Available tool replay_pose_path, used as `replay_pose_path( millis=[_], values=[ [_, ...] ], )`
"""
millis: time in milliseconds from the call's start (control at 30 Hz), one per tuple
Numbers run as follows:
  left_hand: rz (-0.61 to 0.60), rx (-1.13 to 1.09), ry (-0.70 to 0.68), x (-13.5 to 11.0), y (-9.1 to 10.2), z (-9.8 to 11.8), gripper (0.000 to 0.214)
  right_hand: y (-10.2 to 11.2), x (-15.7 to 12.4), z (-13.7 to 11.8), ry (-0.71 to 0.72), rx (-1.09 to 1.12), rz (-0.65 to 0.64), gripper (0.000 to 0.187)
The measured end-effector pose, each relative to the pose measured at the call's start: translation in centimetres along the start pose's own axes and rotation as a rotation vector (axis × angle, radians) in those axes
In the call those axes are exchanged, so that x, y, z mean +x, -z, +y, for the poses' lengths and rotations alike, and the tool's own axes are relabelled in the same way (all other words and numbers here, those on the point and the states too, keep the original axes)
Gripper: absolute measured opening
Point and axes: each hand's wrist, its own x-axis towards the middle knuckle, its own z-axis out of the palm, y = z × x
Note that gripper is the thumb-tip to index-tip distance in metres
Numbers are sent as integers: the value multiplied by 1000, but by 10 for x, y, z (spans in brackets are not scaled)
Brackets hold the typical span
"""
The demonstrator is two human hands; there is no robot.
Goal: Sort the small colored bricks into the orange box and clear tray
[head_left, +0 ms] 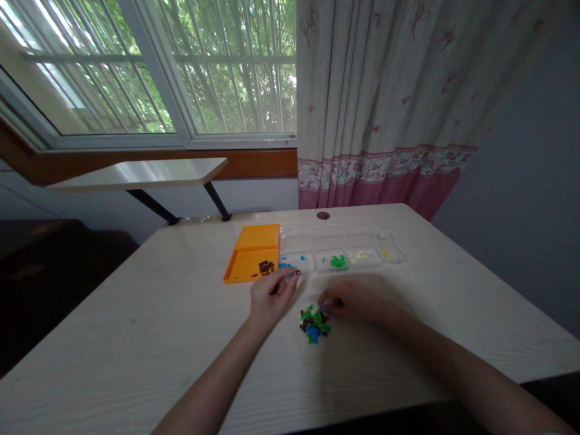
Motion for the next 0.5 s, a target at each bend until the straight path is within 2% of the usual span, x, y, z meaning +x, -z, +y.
replay_pose_path(
  millis=[200, 400, 500],
  values=[
    [-8, 54, 98, 2, 0, -7, 19, -1, -1, 1, -9, 14, -7, 20],
    [116, 200, 423, 13, 8, -22, 25, -2, 0, 0, -46, 26, 1, 19],
    [131, 256, 508, 17, 11, -29, 26, -1, 0, -1, -64, 35, 14, 19]
  ],
)
